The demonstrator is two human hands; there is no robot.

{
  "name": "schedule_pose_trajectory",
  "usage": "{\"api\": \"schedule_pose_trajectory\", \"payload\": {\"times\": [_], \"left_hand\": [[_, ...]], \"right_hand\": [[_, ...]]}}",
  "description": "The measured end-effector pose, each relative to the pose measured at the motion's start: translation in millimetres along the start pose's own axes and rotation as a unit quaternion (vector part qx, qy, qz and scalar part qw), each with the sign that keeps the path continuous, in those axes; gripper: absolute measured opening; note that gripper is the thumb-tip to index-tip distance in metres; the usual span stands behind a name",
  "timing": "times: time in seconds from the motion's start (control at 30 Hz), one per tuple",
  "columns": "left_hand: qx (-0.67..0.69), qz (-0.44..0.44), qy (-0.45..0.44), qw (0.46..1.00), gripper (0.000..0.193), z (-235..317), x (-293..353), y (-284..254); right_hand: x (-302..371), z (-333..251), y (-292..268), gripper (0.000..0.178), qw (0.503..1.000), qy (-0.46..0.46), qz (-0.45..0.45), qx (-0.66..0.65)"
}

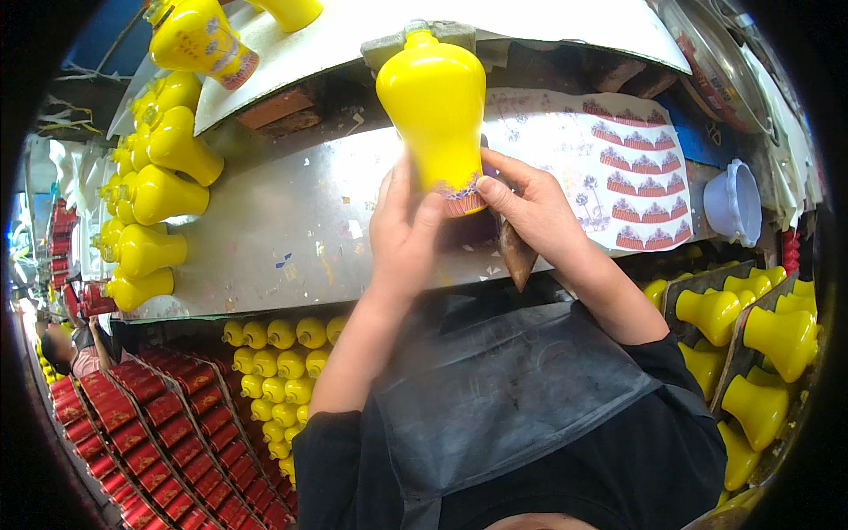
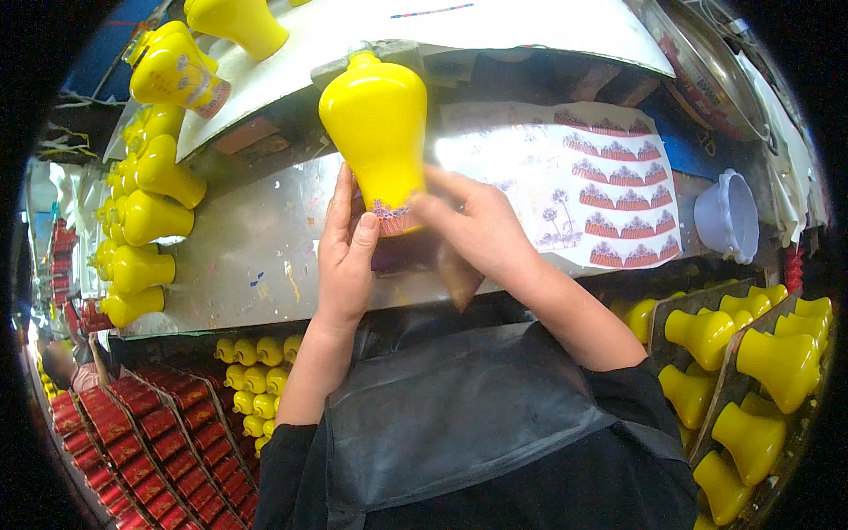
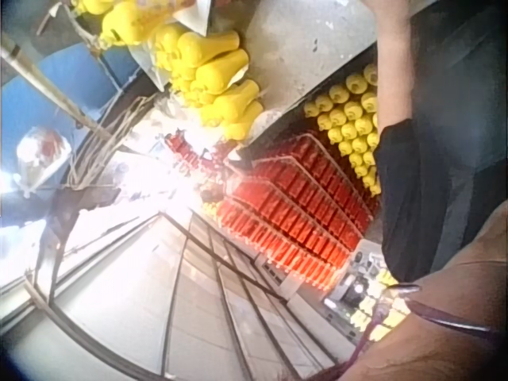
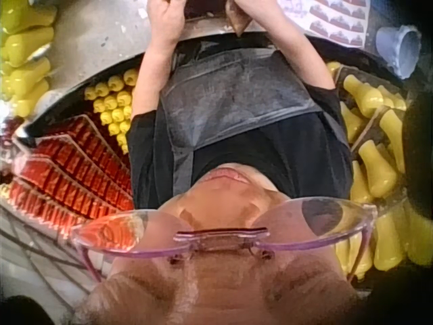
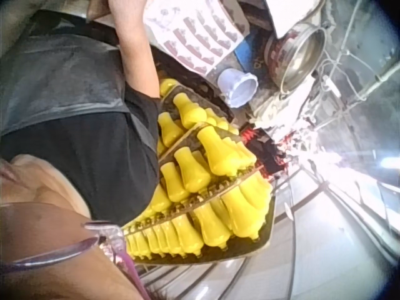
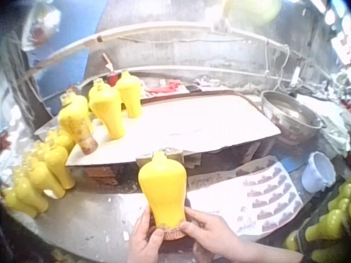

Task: The person picks up a yellow ceramic vase, applies a decorative sticker to its base, smooths it with a tool, and then applies a second sticker to the body of the vase, smoothing it as well.

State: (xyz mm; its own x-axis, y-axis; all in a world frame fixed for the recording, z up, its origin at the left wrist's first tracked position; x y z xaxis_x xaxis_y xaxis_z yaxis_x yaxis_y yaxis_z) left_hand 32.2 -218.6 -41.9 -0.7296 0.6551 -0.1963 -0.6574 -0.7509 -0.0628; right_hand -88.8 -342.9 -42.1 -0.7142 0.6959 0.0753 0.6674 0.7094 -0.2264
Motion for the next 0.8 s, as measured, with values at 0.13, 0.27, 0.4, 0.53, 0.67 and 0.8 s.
{"api": "schedule_pose_trajectory", "payload": {"times": [0.13, 0.27, 0.4, 0.53, 0.67, 0.8], "left_hand": [[-0.038, -0.004, 0.016, 0.999, 0.068, 0, 1, 2], [-0.073, 0.009, 0.042, 0.996, 0.07, 3, 1, 4], [-0.086, 0.02, 0.053, 0.995, 0.069, 5, 2, 6], [-0.089, 0.027, 0.065, 0.994, 0.07, 7, 3, 7], [-0.108, 0.031, 0.068, 0.991, 0.069, 8, 4, 8], [-0.111, 0.032, 0.077, 0.99, 0.069, 8, 4, 8]], "right_hand": [[1, 12, 1, 0.062, 0.997, 0.061, -0.012, 0.05], [0, 11, 3, 0.072, 0.996, 0.062, -0.022, 0.057], [-3, 4, 2, 0.075, 0.998, 0.025, -0.013, 0.052], [-2, 9, 4, 0.076, 0.998, 0.039, -0.022, 0.043], [-1, 5, 4, 0.076, 0.999, 0.023, -0.021, 0.033], [-1, 5, 3, 0.076, 0.998, 0.029, -0.025, 0.047]]}}
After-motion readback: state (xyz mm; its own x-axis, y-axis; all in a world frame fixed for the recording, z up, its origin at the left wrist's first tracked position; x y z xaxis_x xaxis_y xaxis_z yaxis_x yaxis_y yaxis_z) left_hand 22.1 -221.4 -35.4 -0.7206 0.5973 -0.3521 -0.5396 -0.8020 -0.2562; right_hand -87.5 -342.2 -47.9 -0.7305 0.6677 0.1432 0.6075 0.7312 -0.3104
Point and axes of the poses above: each hand's wrist, its own x-axis away from the middle knuckle, its own y-axis out of the palm, z = x × y, the point moved 10 cm from there along -x, towards the middle knuckle, and after that the axes turned 8 degrees about z, right-handed, at the moved point
